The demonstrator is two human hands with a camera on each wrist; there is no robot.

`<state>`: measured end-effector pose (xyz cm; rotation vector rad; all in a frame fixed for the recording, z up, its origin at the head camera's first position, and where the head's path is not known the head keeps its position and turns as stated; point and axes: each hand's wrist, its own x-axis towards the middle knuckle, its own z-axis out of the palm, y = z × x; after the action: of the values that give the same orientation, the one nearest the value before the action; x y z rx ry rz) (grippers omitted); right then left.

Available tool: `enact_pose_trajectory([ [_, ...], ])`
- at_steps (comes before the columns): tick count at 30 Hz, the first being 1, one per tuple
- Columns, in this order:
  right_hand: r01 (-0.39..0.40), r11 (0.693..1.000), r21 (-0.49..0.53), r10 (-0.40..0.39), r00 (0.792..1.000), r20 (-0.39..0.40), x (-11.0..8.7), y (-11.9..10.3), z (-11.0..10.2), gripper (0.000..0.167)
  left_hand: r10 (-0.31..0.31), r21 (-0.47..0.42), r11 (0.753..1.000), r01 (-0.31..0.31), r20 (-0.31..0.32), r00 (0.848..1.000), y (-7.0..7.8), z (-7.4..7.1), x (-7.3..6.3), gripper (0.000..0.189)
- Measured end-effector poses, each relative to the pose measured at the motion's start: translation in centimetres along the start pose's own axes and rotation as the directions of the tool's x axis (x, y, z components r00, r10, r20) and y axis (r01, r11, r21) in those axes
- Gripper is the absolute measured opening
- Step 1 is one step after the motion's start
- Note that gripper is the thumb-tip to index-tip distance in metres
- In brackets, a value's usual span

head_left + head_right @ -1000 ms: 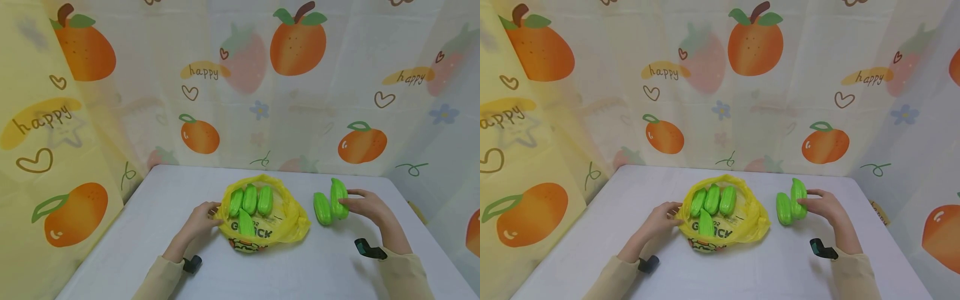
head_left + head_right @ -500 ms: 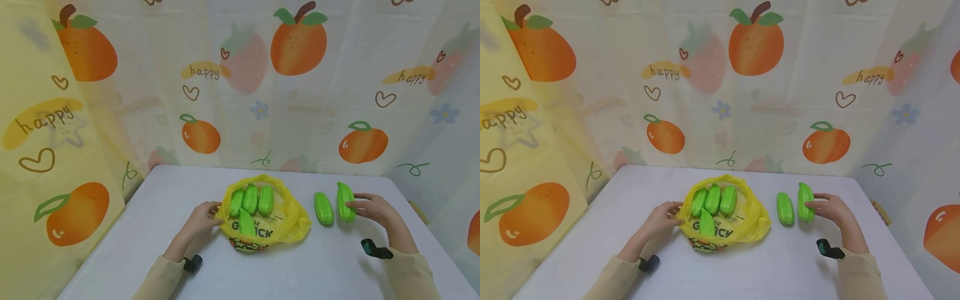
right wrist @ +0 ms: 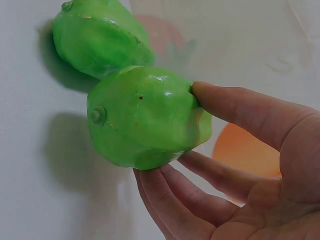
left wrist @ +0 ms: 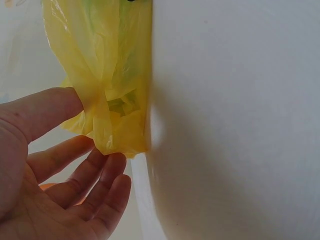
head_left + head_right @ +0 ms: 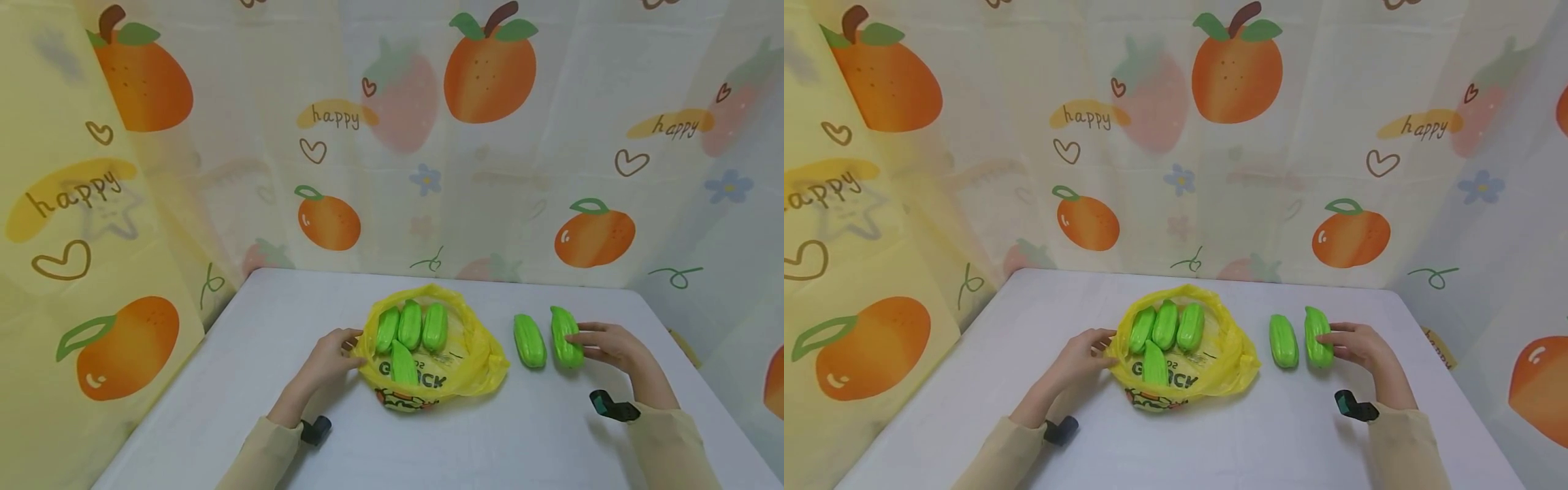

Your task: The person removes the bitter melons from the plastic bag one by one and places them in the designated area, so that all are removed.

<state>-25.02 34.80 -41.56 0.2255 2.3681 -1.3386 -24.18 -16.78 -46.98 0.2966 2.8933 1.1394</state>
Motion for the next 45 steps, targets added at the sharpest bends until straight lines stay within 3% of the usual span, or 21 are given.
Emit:
enact_pose_trajectory([
  [15, -0.045, 0.998, 0.044, 0.044, 0.999, 0.013, 1.7, 1.2, 0.2, 0.086, 0.008, -0.007, 1.000, -0.008, 0.000, 1.000, 0.2, 0.0, -0.1, 0.056],
  [27, -0.061, 0.998, 0.035, 0.061, 0.998, -0.002, 2.1, 1.4, 0.4, 0.086, 0.005, -0.010, 1.000, -0.005, -0.002, 1.000, 0.2, -0.1, -0.2, 0.056],
  [45, -0.090, 0.991, 0.100, 0.091, 0.996, 0.001, 2.3, 1.2, 0.8, 0.084, -0.002, -0.001, 1.000, 0.002, 0.005, 1.000, 0.2, 0.0, 0.0, 0.055],
])
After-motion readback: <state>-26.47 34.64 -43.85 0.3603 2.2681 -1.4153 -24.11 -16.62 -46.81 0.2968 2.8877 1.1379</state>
